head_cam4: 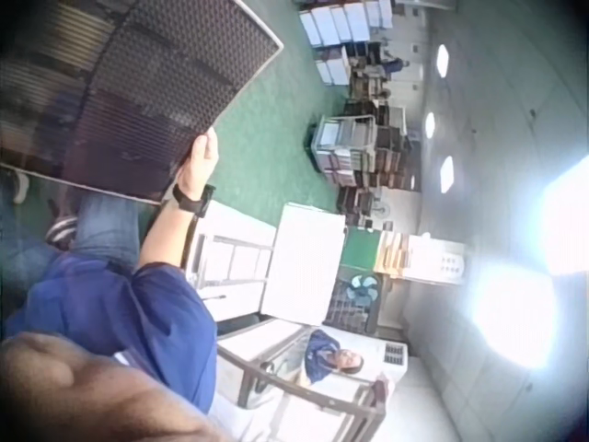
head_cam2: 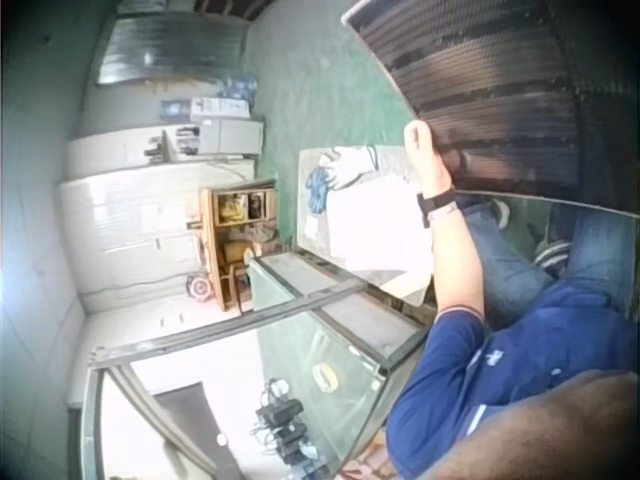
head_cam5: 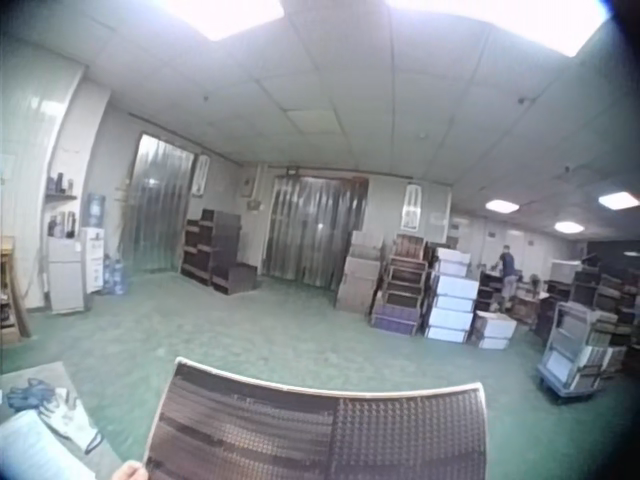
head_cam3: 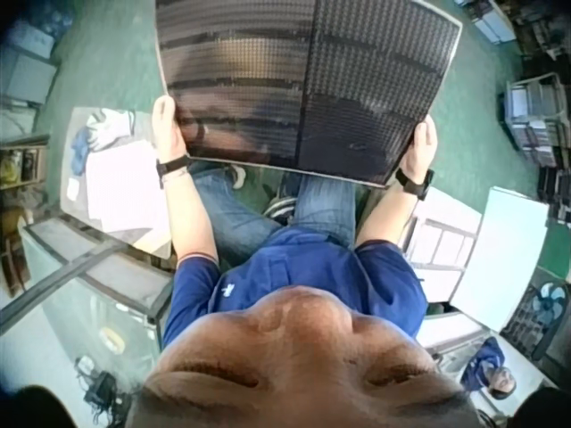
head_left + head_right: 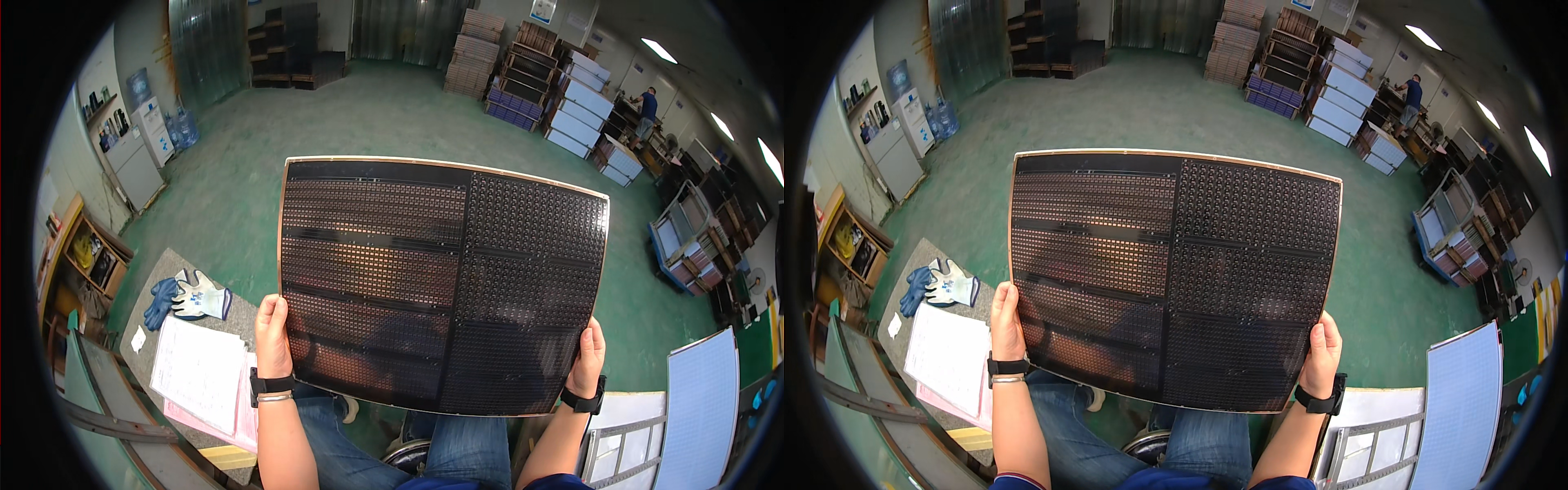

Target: The person is holding and rotating a large reflective mesh panel to inspect it from different angles.

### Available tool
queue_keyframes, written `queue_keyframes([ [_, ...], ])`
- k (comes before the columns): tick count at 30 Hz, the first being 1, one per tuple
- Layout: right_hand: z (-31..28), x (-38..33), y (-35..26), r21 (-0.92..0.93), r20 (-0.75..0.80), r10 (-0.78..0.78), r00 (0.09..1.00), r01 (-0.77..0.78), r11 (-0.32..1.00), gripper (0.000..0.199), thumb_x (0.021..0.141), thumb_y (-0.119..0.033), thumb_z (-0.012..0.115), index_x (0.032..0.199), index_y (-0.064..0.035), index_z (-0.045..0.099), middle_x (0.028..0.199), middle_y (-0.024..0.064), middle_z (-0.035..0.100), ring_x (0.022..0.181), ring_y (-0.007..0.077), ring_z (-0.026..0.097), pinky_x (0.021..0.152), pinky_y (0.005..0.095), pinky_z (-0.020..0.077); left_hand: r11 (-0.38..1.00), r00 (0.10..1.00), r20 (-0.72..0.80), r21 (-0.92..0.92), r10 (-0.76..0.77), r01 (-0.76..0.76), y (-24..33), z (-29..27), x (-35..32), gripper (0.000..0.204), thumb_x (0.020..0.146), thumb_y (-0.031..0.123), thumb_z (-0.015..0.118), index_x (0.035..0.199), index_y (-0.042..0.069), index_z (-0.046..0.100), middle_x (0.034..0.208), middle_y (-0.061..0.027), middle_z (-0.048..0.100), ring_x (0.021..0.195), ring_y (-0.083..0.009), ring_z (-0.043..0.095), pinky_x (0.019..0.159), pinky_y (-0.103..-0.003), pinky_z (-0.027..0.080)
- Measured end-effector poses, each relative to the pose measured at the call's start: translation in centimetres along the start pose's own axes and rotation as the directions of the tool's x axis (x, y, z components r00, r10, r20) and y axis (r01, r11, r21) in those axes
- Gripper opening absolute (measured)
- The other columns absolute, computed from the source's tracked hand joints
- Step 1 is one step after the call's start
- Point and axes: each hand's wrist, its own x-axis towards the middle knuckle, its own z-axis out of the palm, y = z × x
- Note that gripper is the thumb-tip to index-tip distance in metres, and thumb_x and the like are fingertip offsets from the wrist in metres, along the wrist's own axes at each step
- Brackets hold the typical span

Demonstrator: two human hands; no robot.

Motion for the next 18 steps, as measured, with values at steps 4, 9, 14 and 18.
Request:
queue_keyframes([
  [4,0.14,0.03,0.14,-0.002,-0.018,-0.008,1.0,0.008,1.0,0.033,0.094,-0.02,0.05,0.117,0.0026,0.05,0.109,0.0092,0.06,0.095,0.0149,0.058,0.086,0.028,0.046,1.0,1.0,-0.004,-0.014,0.0,0.0,0.19,0.22,-0.04,0.007,0.092,0.015,0.053,0.089,0.008,0.055,0.087,0.0011,0.06,0.079,-0.007,0.055,0.074,-0.021,0.045],
  [9,0.33,0.01,0.08,0.037,0.007,-0.012,1.0,0.011,0.999,0.032,0.094,-0.016,0.049,0.119,0.0037,0.05,0.111,0.0104,0.06,0.096,0.0154,0.058,0.085,0.0274,0.046,1.0,1.0,-0.022,-0.02,-0.01,0.01,0.04,0.17,0.01,0.007,0.092,0.014,0.053,0.088,0.009,0.055,0.087,0.0015,0.06,0.078,-0.0067,0.054,0.073,-0.021,0.045],
  [14,0.48,-0.12,0.21,0.068,0.001,-0.003,1.0,0.003,0.998,0.032,0.094,-0.016,0.049,0.119,0.0039,0.05,0.11,0.0107,0.06,0.096,0.0156,0.058,0.085,0.0278,0.0461,1.0,1.0,-0.013,0.014,-0.003,0.003,0.17,0.34,-0.07,0.007,0.092,0.014,0.053,0.088,0.008,0.055,0.086,0.0008,0.06,0.078,-0.0066,0.055,0.073,-0.021,0.045],
  [18,0.38,-0.19,0.3,0.052,-0.003,-0.003,1.0,0.003,0.999,0.033,0.093,-0.016,0.049,0.119,0.004,0.051,0.109,0.0108,0.06,0.095,0.016,0.058,0.085,0.0281,0.046,1.0,1.0,-0.005,0.008,-0.018,0.018,0.34,0.59,-0.11,0.007,0.092,0.014,0.053,0.088,0.009,0.055,0.086,0.0009,0.06,0.077,-0.0064,0.055,0.071,-0.02,0.045],
])
